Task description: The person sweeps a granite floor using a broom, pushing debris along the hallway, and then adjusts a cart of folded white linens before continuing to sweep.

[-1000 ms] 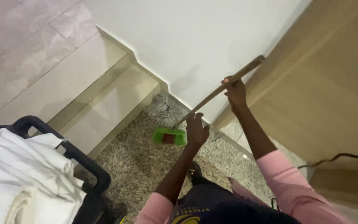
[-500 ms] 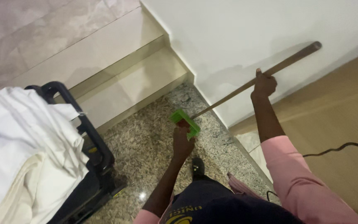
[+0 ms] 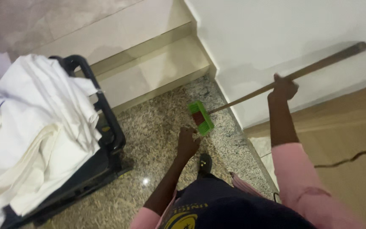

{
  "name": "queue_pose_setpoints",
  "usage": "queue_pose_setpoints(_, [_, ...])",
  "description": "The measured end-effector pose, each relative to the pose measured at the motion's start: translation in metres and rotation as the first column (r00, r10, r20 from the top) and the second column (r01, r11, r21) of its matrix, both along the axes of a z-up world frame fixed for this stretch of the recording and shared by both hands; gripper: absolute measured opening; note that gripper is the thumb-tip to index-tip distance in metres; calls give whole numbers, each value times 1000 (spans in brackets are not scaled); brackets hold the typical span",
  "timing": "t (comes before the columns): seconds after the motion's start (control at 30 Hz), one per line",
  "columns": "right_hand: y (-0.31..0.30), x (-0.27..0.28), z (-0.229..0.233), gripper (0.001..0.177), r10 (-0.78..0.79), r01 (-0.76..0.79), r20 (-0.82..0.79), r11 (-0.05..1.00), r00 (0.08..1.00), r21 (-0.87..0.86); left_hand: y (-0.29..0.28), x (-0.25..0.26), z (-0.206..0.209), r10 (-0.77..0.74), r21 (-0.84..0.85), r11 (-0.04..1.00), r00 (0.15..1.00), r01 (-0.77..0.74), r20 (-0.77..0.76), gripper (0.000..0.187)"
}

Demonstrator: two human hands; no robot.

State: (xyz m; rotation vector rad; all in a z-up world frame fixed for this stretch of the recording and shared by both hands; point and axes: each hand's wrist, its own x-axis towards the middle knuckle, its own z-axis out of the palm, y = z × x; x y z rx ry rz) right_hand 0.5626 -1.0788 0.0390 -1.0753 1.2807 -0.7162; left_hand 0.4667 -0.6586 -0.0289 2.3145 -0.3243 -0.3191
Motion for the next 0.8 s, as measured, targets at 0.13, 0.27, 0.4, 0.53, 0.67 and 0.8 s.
queue_pose_setpoints(0.13, [82,-26,-20,45,316,-290,-99,933,944,214,12,1,-29,-2,-38,999,993,7,119,40])
queue_pose_setpoints(0.27, [171,-33,1,45,726,-641,-84,650,683,409,38,6,-36,119,26,993,992,-118,-49,40])
queue_pose_setpoints(0.4, [227,-23,38,47,853,-836,93,473,513,279,94,-5,-51,281,9,960,958,-281,-59,41])
queue_pose_setpoints(0.53, [280,21,75,57,904,-883,11,416,428,218,167,-32,-86,483,-98,863,866,-495,-127,38])
queue_pose_setpoints(0.67, [340,50,107,75,973,-974,80,208,215,85,242,-64,-113,525,-273,346,427,-897,-736,30])
queue_pose_setpoints(0.8, [401,79,131,78,999,-1000,-9,-31,-31,-4,294,-81,-121,378,-334,-221,236,-916,-895,30])
